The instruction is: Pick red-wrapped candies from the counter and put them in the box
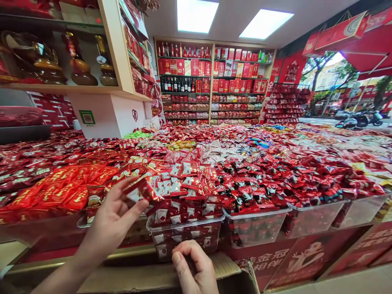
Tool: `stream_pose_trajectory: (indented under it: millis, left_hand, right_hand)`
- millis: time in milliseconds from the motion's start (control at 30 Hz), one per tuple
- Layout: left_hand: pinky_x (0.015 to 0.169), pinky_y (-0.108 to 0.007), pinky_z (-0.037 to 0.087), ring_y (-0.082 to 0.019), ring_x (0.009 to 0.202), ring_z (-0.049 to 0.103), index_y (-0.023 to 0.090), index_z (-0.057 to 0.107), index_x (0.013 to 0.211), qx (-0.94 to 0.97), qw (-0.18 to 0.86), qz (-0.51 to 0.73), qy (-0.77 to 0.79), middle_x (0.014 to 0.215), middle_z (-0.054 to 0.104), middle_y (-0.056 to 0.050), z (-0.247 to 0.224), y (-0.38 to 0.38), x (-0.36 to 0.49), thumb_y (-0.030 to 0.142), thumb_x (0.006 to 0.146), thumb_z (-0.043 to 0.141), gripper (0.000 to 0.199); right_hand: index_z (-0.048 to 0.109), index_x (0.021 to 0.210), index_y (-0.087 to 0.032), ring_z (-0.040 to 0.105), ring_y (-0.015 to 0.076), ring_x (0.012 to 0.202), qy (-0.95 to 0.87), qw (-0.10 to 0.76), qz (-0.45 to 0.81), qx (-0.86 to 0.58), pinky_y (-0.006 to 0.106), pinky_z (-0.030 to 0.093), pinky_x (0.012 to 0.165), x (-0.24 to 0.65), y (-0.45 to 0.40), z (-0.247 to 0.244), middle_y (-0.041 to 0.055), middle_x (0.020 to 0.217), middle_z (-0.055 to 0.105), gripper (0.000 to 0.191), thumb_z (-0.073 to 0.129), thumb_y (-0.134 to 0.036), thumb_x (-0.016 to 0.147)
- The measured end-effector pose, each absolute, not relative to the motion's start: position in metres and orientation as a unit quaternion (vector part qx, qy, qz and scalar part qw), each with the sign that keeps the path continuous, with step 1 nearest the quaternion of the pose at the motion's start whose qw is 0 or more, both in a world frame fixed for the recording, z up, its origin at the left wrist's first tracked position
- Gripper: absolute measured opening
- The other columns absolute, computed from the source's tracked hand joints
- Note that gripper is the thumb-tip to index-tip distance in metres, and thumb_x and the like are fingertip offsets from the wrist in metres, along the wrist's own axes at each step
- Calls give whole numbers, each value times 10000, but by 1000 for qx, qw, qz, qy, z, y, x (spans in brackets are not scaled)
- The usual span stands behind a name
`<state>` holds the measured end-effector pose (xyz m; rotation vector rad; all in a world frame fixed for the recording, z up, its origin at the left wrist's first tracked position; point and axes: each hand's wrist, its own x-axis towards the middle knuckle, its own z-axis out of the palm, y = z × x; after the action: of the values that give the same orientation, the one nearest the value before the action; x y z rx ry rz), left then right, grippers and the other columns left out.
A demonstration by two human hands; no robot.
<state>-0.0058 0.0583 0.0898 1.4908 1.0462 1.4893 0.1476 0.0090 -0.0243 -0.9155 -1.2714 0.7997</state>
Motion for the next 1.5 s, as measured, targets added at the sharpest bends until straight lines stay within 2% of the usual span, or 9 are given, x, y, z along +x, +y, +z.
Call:
stream_pose_trajectory:
  millis: [167, 333, 533, 767, 933, 1133, 1367, 1467, 1500]
  left_hand:
    - [554, -231, 437, -117, 612, 603, 215, 452, 1038, 628, 383, 508, 449, 658, 607, 57, 123, 130, -3, 352, 588, 719, 541]
    - [621, -253, 440, -111, 638, 579, 158, 549, 873, 623, 378, 506, 462, 674, 612, 24, 118, 164, 10, 367, 517, 745, 457]
    - [566, -259, 485, -112, 636, 576, 148, 568, 842, 632, 389, 477, 471, 740, 603, -4, 119, 158, 21, 308, 566, 713, 351]
    - [380, -197, 415, -57, 418, 498, 179, 505, 848, 661, 359, 439, 491, 642, 552, 47, 120, 154, 24, 299, 627, 678, 305]
    - [339, -202, 387, -113, 427, 557, 203, 469, 813, 684, 343, 413, 494, 552, 536, 63, 119, 154, 25, 353, 636, 662, 301]
    - [371, -217, 356, -95, 406, 519, 205, 499, 757, 703, 285, 420, 498, 592, 533, 54, 117, 161, 22, 457, 679, 589, 278]
    - [500, -198, 389, -71, 519, 461, 220, 512, 767, 736, 202, 512, 395, 612, 488, 61, 117, 107, 19, 337, 800, 478, 126]
    - [601, -226, 462, -113, 624, 569, 234, 569, 879, 874, 30, 392, 285, 686, 610, 8, 92, 52, -9, 209, 772, 522, 119]
    - [706, -251, 484, -148, 755, 609, 258, 560, 997, 898, -52, 349, 261, 804, 665, -18, 77, 35, -26, 185, 733, 576, 274]
  right_hand:
    - [555, 678, -185, 556, 121, 678, -626, 610, 315, -369, 210, 448, 634, 151, 13, -28, 32, 713, 594, 205, 496, -310, 830]
    - [544, 703, -184, 571, 123, 694, -684, 584, 267, -347, 202, 453, 629, 156, 15, -30, 36, 725, 607, 141, 489, -227, 826]
    - [542, 696, -187, 574, 115, 680, -695, 580, 252, -342, 192, 453, 621, 156, 15, -29, 31, 717, 608, 123, 507, -203, 812]
    - [553, 693, -187, 582, 119, 668, -704, 579, 244, -331, 195, 458, 608, 157, 15, -27, 30, 714, 613, 103, 523, -175, 791]
    - [542, 700, -185, 579, 112, 680, -717, 567, 237, -328, 191, 458, 620, 157, 16, -29, 30, 723, 610, 98, 523, -180, 796]
    - [534, 706, -188, 582, 112, 680, -725, 565, 227, -322, 190, 457, 621, 158, 15, -32, 27, 724, 608, 83, 530, -172, 787]
    - [528, 695, -186, 588, 108, 672, -747, 536, 211, -333, 188, 472, 615, 156, 16, -26, 33, 709, 612, 109, 511, -193, 803]
    - [568, 727, -204, 619, 115, 695, -770, 511, 172, -341, 180, 495, 620, 168, 14, -25, 34, 742, 642, 90, 517, -185, 799]
    - [594, 768, -219, 633, 127, 728, -777, 503, 140, -352, 187, 508, 638, 177, 10, -27, 37, 786, 661, 60, 540, -203, 788]
